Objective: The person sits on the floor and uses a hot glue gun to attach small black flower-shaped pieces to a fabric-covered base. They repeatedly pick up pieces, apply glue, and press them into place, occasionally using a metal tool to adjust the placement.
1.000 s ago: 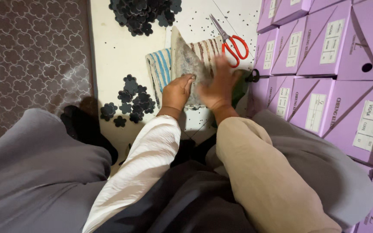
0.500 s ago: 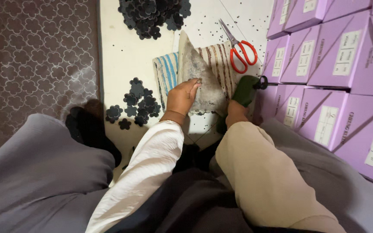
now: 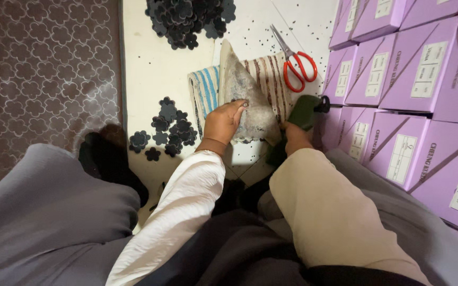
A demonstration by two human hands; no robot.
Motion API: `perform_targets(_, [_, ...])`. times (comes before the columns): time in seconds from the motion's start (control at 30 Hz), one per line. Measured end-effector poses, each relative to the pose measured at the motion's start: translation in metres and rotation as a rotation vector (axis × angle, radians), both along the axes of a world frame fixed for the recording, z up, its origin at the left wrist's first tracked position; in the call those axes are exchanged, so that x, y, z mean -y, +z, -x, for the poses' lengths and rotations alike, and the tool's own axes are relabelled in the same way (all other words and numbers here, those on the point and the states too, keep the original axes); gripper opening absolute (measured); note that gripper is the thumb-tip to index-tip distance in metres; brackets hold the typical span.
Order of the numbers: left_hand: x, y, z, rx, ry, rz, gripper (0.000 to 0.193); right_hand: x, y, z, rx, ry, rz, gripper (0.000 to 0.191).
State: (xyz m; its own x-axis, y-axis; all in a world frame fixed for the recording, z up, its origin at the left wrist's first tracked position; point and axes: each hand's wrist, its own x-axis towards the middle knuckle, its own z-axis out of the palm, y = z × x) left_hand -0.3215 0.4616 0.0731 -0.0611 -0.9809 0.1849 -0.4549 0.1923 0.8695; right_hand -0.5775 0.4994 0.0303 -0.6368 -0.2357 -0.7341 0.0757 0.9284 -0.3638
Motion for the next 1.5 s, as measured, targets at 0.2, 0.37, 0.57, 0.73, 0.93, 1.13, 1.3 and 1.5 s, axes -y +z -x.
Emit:
perform_targets(0.2, [0.002, 0.005, -0.003, 0.041, -0.017, -0.109, 0.021, -0.006, -0.014, 0.012, 0.106, -0.049, 0.056, 0.068])
perform_targets(0.37, [0.003, 0.001, -0.008, 0.048, -0.036, -0.115, 0.025, 0.001, -0.021, 0.018, -0.078, 0.075, -0.07, 0.075])
perform_targets(0.57, [0.006, -0.008, -0.006, 0.063, -0.039, -0.207, 0.025, 0.007, -0.017, 0.028, -0.019, 0.155, -0.107, 0.076])
perform_targets(0.73, [0.006, -0.023, -0.006, 0.02, -0.013, -0.142, 0.024, 0.009, -0.029, 0.025, -0.136, -0.041, 0.076, 0.071])
perform_targets(0.93, [0.001, -0.031, -0.003, 0.045, -0.054, -0.177, 0.023, 0.008, -0.019, 0.025, -0.244, -0.055, 0.532, 0.065])
perform_targets(1.13, [-0.006, -0.019, -0.003, 0.015, -0.042, -0.126, 0.019, 0.033, 0.025, -0.009, -0.146, 0.033, 0.741, 0.069])
perform_targets(1.3, [-0.009, -0.016, 0.001, 0.004, 0.004, -0.024, 0.018, 0.019, 0.053, -0.054, -0.351, 0.465, 0.469, 0.081])
perform_targets(1.5, [-0.01, -0.026, 0.002, 0.013, -0.025, 0.002, 0.016, 0.002, 0.054, -0.064, -0.18, 0.478, 0.506, 0.101])
